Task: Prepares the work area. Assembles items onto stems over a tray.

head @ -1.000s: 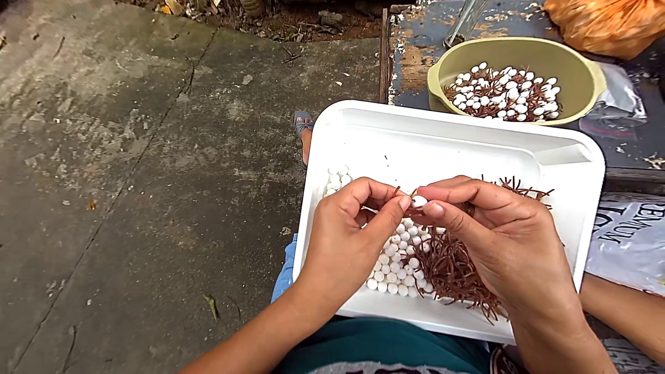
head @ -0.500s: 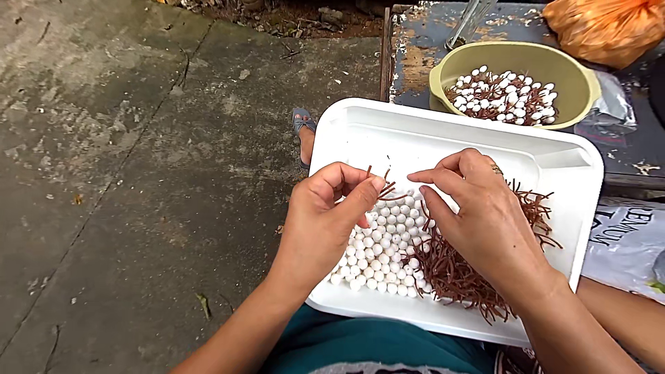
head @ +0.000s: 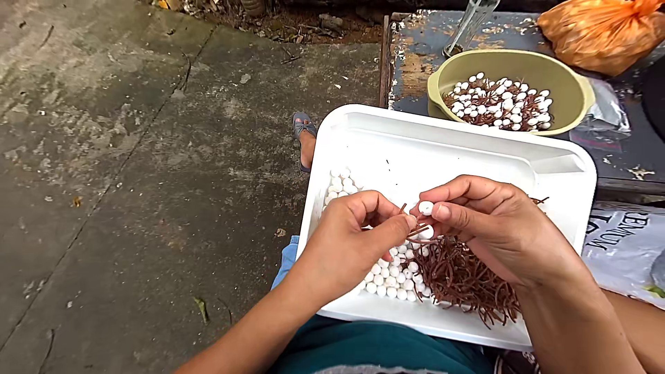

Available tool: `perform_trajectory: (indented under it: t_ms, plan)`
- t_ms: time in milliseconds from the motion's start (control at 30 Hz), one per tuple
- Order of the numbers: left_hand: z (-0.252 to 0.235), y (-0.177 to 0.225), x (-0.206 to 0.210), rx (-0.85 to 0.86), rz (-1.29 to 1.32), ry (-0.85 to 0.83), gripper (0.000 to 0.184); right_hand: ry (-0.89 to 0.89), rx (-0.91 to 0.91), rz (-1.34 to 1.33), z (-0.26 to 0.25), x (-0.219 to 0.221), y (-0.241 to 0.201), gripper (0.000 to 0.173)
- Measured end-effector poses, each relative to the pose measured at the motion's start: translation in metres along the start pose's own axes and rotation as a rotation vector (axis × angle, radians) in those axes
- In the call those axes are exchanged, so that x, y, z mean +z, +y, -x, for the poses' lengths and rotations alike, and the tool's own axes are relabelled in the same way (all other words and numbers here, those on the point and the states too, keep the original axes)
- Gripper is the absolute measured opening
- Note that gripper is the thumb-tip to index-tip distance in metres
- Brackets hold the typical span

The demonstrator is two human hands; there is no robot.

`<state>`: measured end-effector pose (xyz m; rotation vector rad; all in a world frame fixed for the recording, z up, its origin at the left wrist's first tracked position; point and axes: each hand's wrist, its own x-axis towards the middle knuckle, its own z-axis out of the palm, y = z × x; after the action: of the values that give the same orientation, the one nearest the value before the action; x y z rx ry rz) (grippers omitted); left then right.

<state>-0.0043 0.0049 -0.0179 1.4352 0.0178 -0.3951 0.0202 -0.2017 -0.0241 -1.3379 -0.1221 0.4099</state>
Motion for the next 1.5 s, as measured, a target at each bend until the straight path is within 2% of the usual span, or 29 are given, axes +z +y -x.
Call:
perform_trajectory:
  t_ms: [200,533,1233,1500]
  plan:
    - [0.0012,0.0001,0.0032,-0.028,0.009,-0.009,0.012,0.020,0.036,-0.135,0.0065,0.0039,0.0040,0.017]
    - [0.0015,0.0011,0.0049,-0.035,0.016,0.003,0.012,0.024,0.052,-0.151,0.0075,0.0028,0.0062,0.018]
    - [0.0029,0.0003,0.0065,-0.083,-0.003,-0.028,0.009,-0.042,-0.033,0.021,0.0084,-0.0029,0.0055,0.006]
    - [0.0028,0.0002,0.0068,-0.099,0.007,-0.038,0.010,-0.041,-0.021,0.021,0.0096,-0.0012,0.0071,0.010]
